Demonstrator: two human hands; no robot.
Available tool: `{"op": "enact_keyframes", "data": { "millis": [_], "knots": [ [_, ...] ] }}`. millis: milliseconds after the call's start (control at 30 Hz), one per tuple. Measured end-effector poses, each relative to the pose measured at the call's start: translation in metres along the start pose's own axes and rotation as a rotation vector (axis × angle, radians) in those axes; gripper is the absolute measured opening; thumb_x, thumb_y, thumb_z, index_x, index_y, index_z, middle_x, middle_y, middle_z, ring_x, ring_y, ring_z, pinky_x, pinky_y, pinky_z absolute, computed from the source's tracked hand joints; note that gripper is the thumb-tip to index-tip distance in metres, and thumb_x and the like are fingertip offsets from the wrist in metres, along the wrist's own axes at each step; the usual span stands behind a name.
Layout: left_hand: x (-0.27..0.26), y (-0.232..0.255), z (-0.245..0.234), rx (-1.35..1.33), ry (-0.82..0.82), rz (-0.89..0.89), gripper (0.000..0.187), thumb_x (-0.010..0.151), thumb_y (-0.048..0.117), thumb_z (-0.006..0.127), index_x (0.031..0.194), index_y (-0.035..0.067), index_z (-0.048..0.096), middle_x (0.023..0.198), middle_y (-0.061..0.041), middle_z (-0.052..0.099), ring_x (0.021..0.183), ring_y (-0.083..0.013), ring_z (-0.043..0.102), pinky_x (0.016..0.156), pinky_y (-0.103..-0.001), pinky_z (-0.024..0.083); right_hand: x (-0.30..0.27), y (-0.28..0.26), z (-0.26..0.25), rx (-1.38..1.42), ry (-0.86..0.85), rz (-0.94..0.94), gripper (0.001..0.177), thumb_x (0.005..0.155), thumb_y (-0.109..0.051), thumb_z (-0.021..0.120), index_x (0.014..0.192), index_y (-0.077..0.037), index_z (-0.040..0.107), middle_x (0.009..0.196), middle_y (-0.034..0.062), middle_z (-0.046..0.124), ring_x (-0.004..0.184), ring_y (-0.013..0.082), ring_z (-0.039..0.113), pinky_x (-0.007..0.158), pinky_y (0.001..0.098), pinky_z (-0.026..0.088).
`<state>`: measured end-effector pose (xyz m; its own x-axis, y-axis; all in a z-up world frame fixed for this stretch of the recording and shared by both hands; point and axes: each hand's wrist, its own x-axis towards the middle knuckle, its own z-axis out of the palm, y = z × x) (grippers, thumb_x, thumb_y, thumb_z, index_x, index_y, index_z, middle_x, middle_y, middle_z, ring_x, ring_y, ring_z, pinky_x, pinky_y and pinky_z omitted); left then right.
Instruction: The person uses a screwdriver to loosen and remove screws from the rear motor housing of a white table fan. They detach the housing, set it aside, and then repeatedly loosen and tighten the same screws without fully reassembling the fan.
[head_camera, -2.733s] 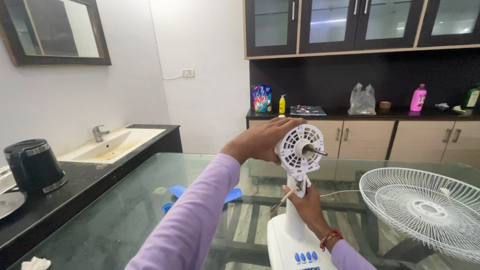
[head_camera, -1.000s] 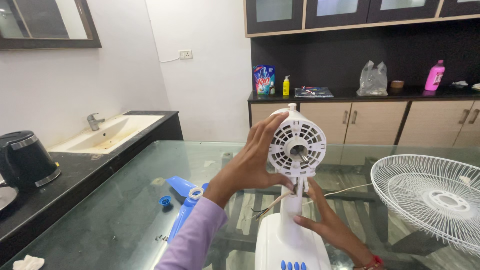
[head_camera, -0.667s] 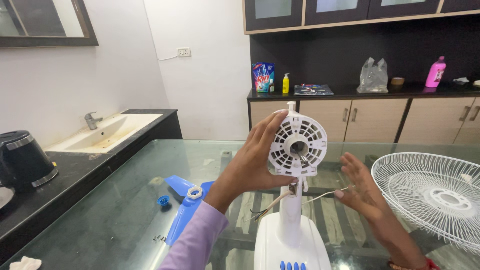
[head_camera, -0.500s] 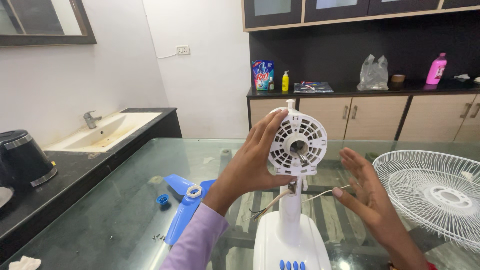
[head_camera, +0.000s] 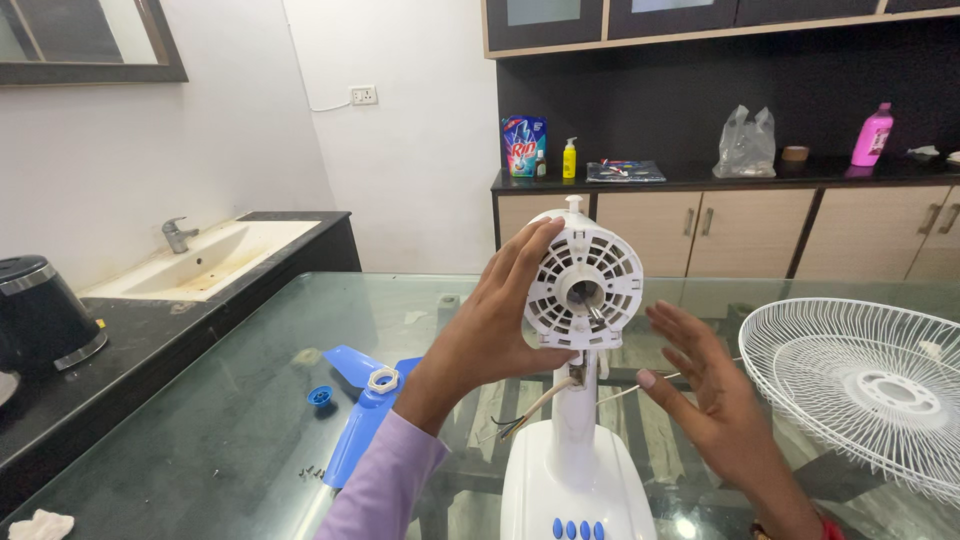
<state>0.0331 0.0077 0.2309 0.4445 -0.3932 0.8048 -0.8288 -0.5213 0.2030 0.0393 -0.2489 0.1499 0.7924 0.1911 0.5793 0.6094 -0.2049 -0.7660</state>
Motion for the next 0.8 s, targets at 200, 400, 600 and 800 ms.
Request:
{"op": "enact_keyframes", "data": {
  "millis": [200, 400, 600, 800],
  "knots": [
    [0.0, 0.004, 0.0, 0.012, -0.003, -0.029, 0.126, 0.056, 0.021, 0.094, 0.161, 0.017, 0.023, 0.165, -0.019, 0.033, 0.151, -0.0423, 0.038, 0.123, -0.049, 0.04, -0.003, -0.003, 0.001, 0.021, -0.014, 0.012, 0.069, 0.087, -0.017, 0.065, 0.15, -0.006, 0.039, 0.154, 0.0162, 0.05, 0.148, 0.0298, 0.042, 0.119, 0.0509, 0.035],
    [-0.001, 0.005, 0.0, 0.044, -0.012, -0.009, 0.137, 0.054, 0.026, 0.097, 0.163, 0.018, 0.015, 0.167, -0.02, 0.029, 0.154, -0.0432, 0.032, 0.125, -0.05, 0.037, -0.006, -0.008, 0.0, 0.027, -0.018, -0.005, 0.064, 0.088, -0.016, 0.064, 0.147, -0.005, 0.043, 0.151, 0.0172, 0.053, 0.147, 0.0311, 0.045, 0.119, 0.0514, 0.035],
    [-0.008, 0.0, 0.002, 0.02, 0.015, -0.001, 0.148, 0.049, 0.039, 0.101, 0.164, 0.015, 0.011, 0.17, -0.024, 0.019, 0.156, -0.0473, 0.024, 0.125, -0.054, 0.032, -0.004, -0.004, -0.003, 0.023, 0.011, 0.001, 0.062, 0.087, -0.016, 0.065, 0.144, -0.003, 0.046, 0.15, 0.0182, 0.054, 0.145, 0.0321, 0.046, 0.118, 0.0515, 0.037],
    [-0.029, -0.013, 0.004, 0.064, 0.047, -0.035, 0.151, 0.053, 0.051, 0.098, 0.164, 0.006, 0.007, 0.17, -0.026, 0.018, 0.158, -0.0471, 0.02, 0.128, -0.054, 0.026, -0.003, 0.0, -0.006, 0.023, 0.024, -0.036, 0.06, 0.088, -0.014, 0.065, 0.144, -0.002, 0.046, 0.149, 0.0189, 0.055, 0.144, 0.0328, 0.048, 0.118, 0.0503, 0.038]
  ]
}}
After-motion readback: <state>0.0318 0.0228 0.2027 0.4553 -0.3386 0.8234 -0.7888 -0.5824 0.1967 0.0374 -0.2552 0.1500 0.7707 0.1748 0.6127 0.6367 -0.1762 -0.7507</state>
